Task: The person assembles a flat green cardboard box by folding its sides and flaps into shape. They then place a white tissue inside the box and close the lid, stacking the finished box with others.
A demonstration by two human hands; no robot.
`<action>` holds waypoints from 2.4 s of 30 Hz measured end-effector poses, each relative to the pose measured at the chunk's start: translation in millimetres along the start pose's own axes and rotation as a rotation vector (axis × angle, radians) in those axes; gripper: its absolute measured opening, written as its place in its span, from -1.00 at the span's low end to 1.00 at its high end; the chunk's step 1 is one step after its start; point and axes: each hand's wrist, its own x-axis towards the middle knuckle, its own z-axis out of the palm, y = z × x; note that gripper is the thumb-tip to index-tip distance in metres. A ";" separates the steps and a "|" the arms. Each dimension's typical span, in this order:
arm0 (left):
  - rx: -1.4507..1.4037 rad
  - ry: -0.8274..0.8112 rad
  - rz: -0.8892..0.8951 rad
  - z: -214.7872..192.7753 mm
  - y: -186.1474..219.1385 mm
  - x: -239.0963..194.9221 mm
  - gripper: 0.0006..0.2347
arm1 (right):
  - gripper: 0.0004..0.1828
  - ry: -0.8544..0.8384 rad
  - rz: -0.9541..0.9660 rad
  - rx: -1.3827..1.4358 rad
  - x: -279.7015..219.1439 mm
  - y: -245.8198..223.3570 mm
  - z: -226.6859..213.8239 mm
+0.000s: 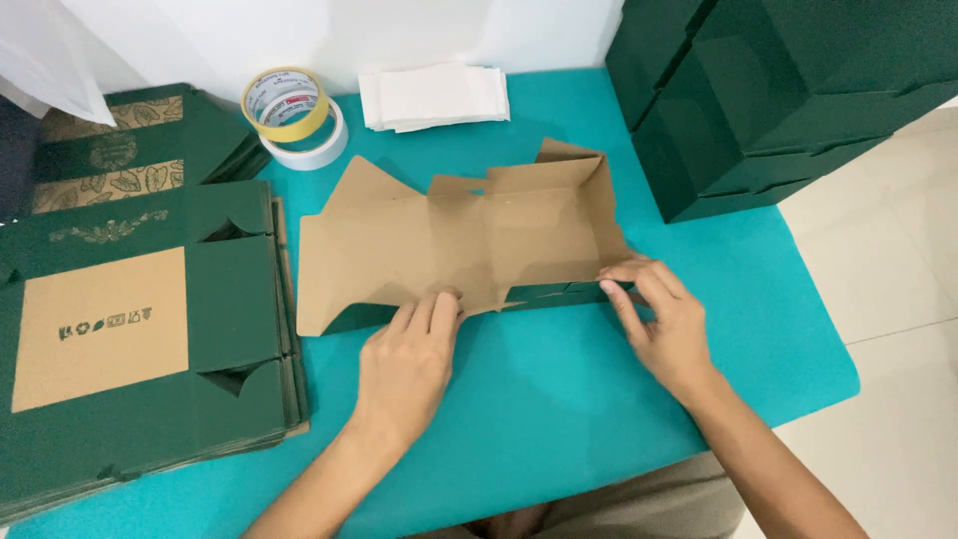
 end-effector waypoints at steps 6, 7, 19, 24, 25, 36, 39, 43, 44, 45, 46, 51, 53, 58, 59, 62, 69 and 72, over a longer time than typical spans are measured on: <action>-0.079 0.134 0.078 -13.2 3.8 8.7 -0.95 | -0.98 -0.027 -0.161 -0.031 2.5 -15.3 -1.2; -0.078 0.136 0.083 -10.1 3.6 5.7 -0.95 | -0.98 -0.022 -0.160 -0.032 3.4 -19.1 -1.3; -0.205 0.132 0.110 -20.2 -19.8 -6.9 -0.93 | -0.82 -0.547 -0.376 -0.073 47.6 -42.5 -19.5; -0.268 0.083 0.100 -20.6 -23.9 -8.4 -0.89 | -0.81 -0.498 -0.280 -0.006 41.7 -37.6 -2.5; -0.266 0.075 0.086 -20.0 -24.4 -7.9 -0.89 | -0.81 -0.512 -0.284 0.003 40.0 -36.5 0.6; -0.239 0.038 0.175 -19.5 -21.0 -12.7 -0.78 | -0.82 -0.343 -0.379 -0.030 24.8 -37.3 11.1; -0.178 0.169 0.127 -15.6 -14.0 -5.0 -0.92 | -0.88 -0.305 -0.265 -0.106 22.8 -43.4 14.5; -0.202 0.195 0.124 -18.0 -10.1 -7.2 -0.94 | -0.88 -0.296 -0.283 -0.090 21.5 -43.4 16.8; -0.219 0.187 0.132 -18.4 -10.3 -8.2 -0.93 | -0.88 -0.286 -0.292 -0.074 22.0 -44.2 17.4; -0.236 0.178 0.140 -18.8 -10.5 -9.3 -0.93 | -0.89 -0.277 -0.301 -0.057 22.4 -45.1 17.8; -0.235 0.180 0.138 -16.7 -9.8 -10.8 -0.93 | -0.89 -0.278 -0.304 -0.057 22.3 -47.6 17.7; -0.172 0.223 0.172 -17.3 -10.1 -8.7 -0.90 | -0.87 -0.262 -0.317 -0.029 20.1 -49.5 19.2; -0.160 0.221 0.180 -17.7 -9.9 -8.3 -0.90 | -0.86 -0.254 -0.320 -0.031 19.2 -47.3 20.5; -0.034 0.205 0.233 -16.5 -5.6 -14.7 -0.83 | -0.90 -0.226 -0.357 -0.042 17.5 -41.8 22.3; 0.041 0.218 0.231 -18.5 -3.0 -14.5 -0.83 | -0.90 -0.223 -0.359 -0.081 17.2 -41.9 22.7; 0.152 0.232 0.239 -21.7 0.3 -15.5 -0.81 | -0.91 -0.234 -0.347 -0.159 18.1 -44.3 20.7; 0.058 0.232 0.249 -11.5 -4.4 -18.4 -0.85 | -0.62 -0.103 -0.091 0.092 48.3 -32.8 18.1; 0.000 0.220 0.308 -9.9 -10.8 -16.2 -0.89 | -0.49 -0.178 -0.037 0.289 61.7 -10.9 21.6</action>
